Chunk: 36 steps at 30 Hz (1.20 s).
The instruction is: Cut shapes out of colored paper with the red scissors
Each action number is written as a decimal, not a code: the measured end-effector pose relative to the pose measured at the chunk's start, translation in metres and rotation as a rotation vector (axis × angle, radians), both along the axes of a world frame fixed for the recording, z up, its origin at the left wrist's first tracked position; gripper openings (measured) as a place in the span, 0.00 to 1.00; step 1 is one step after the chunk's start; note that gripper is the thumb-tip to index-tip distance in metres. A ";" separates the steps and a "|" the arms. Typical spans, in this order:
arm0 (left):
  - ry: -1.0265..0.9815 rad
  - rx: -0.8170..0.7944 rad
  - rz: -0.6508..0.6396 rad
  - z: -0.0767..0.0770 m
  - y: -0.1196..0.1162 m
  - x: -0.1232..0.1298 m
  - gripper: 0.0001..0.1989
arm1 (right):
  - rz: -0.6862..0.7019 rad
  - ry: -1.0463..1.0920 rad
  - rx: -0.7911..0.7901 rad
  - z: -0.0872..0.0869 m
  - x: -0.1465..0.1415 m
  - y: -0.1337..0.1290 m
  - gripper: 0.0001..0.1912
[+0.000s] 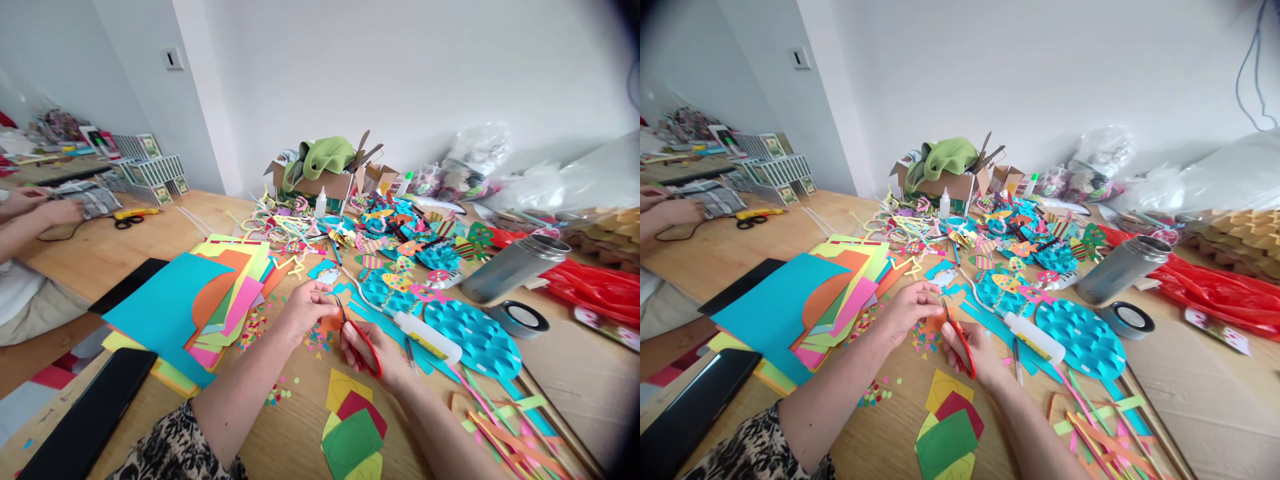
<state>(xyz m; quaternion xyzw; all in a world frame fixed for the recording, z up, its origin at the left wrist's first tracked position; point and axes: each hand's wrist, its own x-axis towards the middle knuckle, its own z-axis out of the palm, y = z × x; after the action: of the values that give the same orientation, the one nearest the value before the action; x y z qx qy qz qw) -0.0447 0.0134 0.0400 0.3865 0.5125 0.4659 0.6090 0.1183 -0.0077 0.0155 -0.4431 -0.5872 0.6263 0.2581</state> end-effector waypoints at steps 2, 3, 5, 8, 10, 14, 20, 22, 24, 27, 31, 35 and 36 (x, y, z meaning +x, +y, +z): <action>-0.004 -0.011 0.000 0.000 0.000 0.000 0.20 | -0.002 0.005 0.001 0.000 0.000 0.000 0.32; -0.007 -0.014 0.000 0.000 0.000 0.000 0.21 | -0.003 0.008 -0.002 -0.001 0.000 0.000 0.32; -0.012 -0.019 0.001 0.001 0.000 0.000 0.21 | -0.007 0.012 -0.010 -0.001 0.000 0.000 0.32; -0.010 -0.028 -0.003 0.002 -0.001 -0.001 0.20 | -0.006 0.015 -0.014 0.000 0.000 0.000 0.33; -0.003 -0.024 -0.008 0.002 -0.001 -0.001 0.20 | -0.005 0.019 -0.016 0.000 0.000 0.000 0.34; 0.008 -0.022 -0.020 -0.001 0.000 -0.001 0.20 | -0.009 0.019 -0.019 0.001 0.000 -0.001 0.34; -0.010 -0.050 -0.021 -0.003 0.001 -0.001 0.21 | -0.004 0.025 -0.020 -0.001 0.001 -0.001 0.33; -0.012 -0.044 -0.022 -0.003 0.001 -0.001 0.21 | -0.003 0.026 -0.019 -0.001 0.001 -0.001 0.33; -0.018 -0.038 -0.023 -0.003 0.002 -0.001 0.21 | 0.001 0.025 -0.014 -0.001 0.000 -0.001 0.33; -0.028 -0.039 -0.020 -0.003 0.002 -0.001 0.20 | 0.006 0.025 -0.011 -0.001 0.000 -0.001 0.34; -0.035 -0.034 -0.022 -0.003 0.001 -0.002 0.21 | 0.008 0.019 -0.010 -0.001 0.000 -0.001 0.33; -0.028 -0.047 -0.020 -0.003 0.000 -0.002 0.21 | 0.008 -0.002 0.002 0.000 0.000 -0.001 0.33; -0.022 -0.048 -0.020 -0.003 0.000 -0.002 0.21 | 0.006 -0.007 0.002 -0.001 0.000 -0.001 0.33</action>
<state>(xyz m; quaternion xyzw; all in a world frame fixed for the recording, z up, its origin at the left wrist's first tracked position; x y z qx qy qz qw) -0.0465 0.0138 0.0370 0.3717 0.5127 0.4517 0.6285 0.1185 -0.0089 0.0150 -0.4432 -0.5901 0.6248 0.2547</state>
